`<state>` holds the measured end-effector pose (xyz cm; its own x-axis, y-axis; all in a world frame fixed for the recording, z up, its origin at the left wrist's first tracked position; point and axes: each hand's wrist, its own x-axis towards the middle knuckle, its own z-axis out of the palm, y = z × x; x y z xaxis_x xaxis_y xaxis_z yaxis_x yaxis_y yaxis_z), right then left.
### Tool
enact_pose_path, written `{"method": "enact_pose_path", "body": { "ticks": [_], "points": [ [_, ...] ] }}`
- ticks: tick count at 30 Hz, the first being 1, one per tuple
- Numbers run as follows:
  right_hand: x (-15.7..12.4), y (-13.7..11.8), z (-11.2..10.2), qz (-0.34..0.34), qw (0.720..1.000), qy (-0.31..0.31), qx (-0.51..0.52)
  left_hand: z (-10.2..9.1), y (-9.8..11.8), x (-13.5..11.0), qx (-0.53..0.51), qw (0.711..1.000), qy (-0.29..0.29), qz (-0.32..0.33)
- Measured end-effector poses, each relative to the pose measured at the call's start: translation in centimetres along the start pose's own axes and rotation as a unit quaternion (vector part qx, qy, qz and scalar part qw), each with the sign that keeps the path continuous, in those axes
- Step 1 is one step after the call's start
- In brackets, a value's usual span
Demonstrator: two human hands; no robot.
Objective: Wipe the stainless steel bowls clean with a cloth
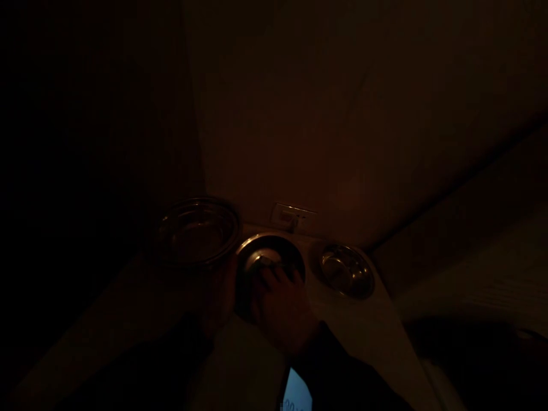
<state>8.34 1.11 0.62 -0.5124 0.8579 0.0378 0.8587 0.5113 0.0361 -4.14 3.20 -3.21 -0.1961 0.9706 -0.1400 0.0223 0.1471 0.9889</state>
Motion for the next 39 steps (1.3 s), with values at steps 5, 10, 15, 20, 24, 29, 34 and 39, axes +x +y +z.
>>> {"method": "enact_pose_path", "body": {
  "ticks": [5,10,15,20,24,29,34,39],
  "points": [
    [0.3,0.2,-0.3,0.008,1.000,-0.004,-0.002,0.0,-0.2,0.1,-0.017,1.000,-0.003,0.005],
    [-1.3,0.7,0.0,-0.007,0.999,-0.038,0.009,0.1,-0.2,0.1,-0.006,1.000,0.016,-0.007],
    [-0.4,0.7,0.2,0.017,1.000,-0.016,-0.021,0.1,0.1,0.1,-0.022,0.999,0.003,0.029],
    [1.4,0.5,-0.5,0.052,0.997,0.000,-0.057,0.1,0.1,0.0,-0.022,0.999,0.000,0.041],
    [0.6,0.5,-0.5,0.015,0.999,-0.024,-0.028,-0.1,-0.2,0.0,-0.017,1.000,0.002,0.025],
    [-0.3,0.8,-0.2,-0.018,0.999,-0.041,0.001,-0.3,0.2,0.1,-0.025,1.000,-0.005,0.006],
    [1.2,0.7,0.0,0.057,0.998,-0.003,-0.030,0.0,-0.1,0.3,-0.029,0.998,-0.012,0.053],
    [1.8,0.2,0.0,0.045,0.999,0.003,-0.011,0.1,-0.4,0.4,-0.023,1.000,-0.003,0.021]
  ]
}}
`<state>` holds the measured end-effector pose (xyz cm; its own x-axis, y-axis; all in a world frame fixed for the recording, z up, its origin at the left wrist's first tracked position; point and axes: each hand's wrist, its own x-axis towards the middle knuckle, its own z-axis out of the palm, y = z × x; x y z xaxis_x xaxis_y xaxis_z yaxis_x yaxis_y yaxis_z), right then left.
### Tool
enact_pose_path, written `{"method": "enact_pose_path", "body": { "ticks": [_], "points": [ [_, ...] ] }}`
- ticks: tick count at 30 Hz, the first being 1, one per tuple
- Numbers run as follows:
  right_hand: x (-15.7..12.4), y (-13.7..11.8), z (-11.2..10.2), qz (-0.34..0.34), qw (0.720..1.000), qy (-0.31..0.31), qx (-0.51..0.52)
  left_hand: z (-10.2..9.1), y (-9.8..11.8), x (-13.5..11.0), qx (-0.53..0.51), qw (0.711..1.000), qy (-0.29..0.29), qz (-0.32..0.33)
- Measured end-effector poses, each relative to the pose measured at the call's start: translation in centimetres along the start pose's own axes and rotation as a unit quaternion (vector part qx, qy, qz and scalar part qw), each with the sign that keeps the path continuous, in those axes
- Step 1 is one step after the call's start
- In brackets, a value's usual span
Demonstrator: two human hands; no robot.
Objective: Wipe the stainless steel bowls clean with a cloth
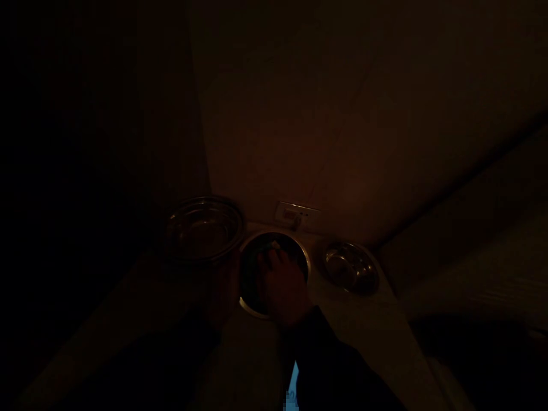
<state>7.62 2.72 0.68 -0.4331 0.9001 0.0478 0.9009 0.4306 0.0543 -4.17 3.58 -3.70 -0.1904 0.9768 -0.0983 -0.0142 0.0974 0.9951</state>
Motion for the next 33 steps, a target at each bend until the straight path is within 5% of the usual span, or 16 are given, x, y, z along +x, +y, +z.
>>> {"method": "enact_pose_path", "body": {
  "ticks": [6,15,25,33],
  "points": [
    [-1.1,0.1,0.0,-0.075,0.995,-0.031,0.058,-0.2,0.3,-0.2,0.029,1.000,0.005,0.004],
    [0.8,-0.8,0.3,0.050,0.998,0.020,0.039,0.1,0.3,0.1,-0.012,1.000,0.012,-0.011],
    [-1.4,1.1,-0.3,-0.122,0.984,-0.052,0.116,-0.3,0.5,-0.3,0.042,0.998,0.049,-0.011],
    [0.6,-0.8,0.1,0.032,0.994,0.036,0.101,-0.3,0.1,0.2,-0.005,0.999,0.020,0.025]
  ]
}}
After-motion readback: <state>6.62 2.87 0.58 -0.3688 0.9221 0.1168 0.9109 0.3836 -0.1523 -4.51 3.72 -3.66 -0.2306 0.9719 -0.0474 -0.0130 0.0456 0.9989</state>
